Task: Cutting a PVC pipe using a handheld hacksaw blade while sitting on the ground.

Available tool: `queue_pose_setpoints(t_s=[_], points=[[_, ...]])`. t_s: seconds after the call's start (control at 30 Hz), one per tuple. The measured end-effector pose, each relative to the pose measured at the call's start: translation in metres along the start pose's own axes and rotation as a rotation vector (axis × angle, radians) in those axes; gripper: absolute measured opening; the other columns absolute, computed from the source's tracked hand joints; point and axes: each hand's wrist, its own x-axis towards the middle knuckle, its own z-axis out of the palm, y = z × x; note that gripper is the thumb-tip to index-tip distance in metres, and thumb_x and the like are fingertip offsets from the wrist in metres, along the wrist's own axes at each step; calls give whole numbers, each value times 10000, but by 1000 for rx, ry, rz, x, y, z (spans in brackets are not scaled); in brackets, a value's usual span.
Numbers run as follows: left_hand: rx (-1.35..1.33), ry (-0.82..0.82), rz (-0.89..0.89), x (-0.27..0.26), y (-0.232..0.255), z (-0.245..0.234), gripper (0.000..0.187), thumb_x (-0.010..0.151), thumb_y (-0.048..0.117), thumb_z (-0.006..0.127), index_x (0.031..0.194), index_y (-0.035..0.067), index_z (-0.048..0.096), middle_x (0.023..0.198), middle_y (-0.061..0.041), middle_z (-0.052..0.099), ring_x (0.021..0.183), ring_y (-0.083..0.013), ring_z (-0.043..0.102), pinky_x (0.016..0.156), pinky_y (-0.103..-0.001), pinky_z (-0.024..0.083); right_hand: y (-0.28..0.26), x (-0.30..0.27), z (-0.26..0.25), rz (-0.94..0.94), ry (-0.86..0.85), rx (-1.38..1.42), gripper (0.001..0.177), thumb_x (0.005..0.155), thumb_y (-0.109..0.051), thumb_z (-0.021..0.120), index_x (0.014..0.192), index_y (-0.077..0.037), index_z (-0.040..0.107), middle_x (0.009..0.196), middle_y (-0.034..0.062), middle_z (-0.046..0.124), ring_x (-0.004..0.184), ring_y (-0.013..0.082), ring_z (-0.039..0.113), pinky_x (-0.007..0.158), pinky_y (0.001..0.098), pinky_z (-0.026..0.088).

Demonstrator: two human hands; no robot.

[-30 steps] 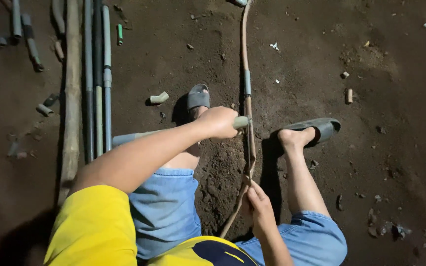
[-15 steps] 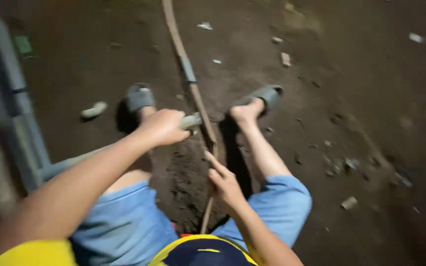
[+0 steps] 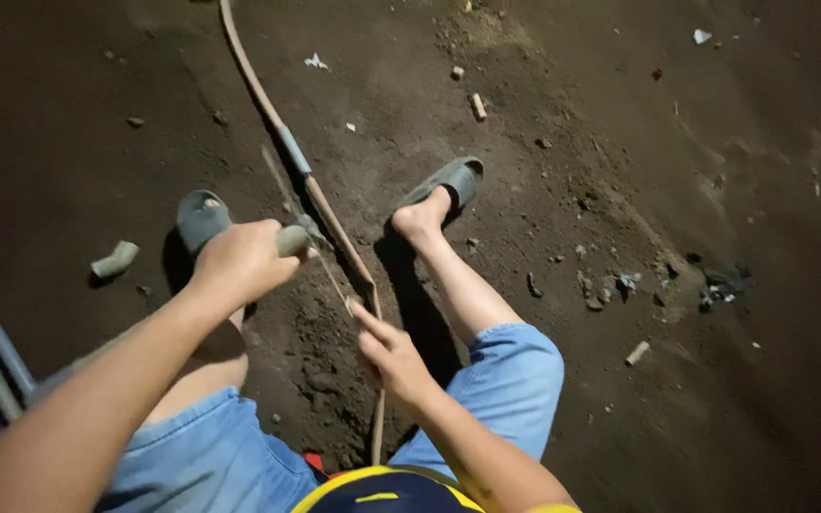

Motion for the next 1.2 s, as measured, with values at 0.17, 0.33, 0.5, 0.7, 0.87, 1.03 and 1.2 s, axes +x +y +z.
queue_pose_setpoints(t_s=[0.17,0.33,0.5,0.7,0.87,1.03,1.2], points=[[-70,23,-71,-11,-1,-1,458,844,429,705,1093,50,767,1011,-193,809,1088,-425,766,934,-536,574,1,-7,1,70,4,-5,512,1088,-240,614,1580,-104,583,492,96,541,392,153,472,419,286,347],[-21,-28,42,-16,24,-13,444,877,422,733,1131,61,779,1086,-198,815,1140,-414,762,975,-532,558,-13,5,8,24,25,61,515,1084,-256,622,1584,-145,574,514,106,545,397,155,468,411,290,352],[-28,-11,8,-4,-3,2,516,856,471,708,1131,38,766,1095,-221,814,1153,-424,754,973,-533,563,0,-5,4,72,18,-2,496,1087,-228,613,1569,-114,590,496,88,534,399,145,462,425,302,355],[-110,-79,-26,-15,16,-20,397,908,343,692,1186,66,749,1001,-158,788,848,-299,710,769,-425,555,-35,-7,16,167,33,-5,537,1093,-213,571,1623,-139,533,575,23,490,464,106,412,455,265,321],[-193,-140,-149,-16,-4,-14,272,927,301,647,1057,75,723,776,-61,818,712,-232,772,734,-361,567,-27,-15,17,308,36,67,555,1081,-227,588,1620,-105,534,594,-55,426,485,55,332,441,236,254],[-84,-98,-32,-15,2,-8,506,886,460,694,1170,53,787,1110,-204,825,1152,-411,761,975,-481,594,3,5,17,37,38,123,490,1107,-169,602,1591,-99,570,526,59,543,413,104,438,432,280,342],[-93,-72,-105,6,-38,8,530,860,496,692,1156,63,771,1165,-208,817,1205,-406,738,987,-496,593,9,-16,12,92,10,48,486,1102,-200,619,1575,-96,588,528,51,562,448,87,462,462,259,351]])
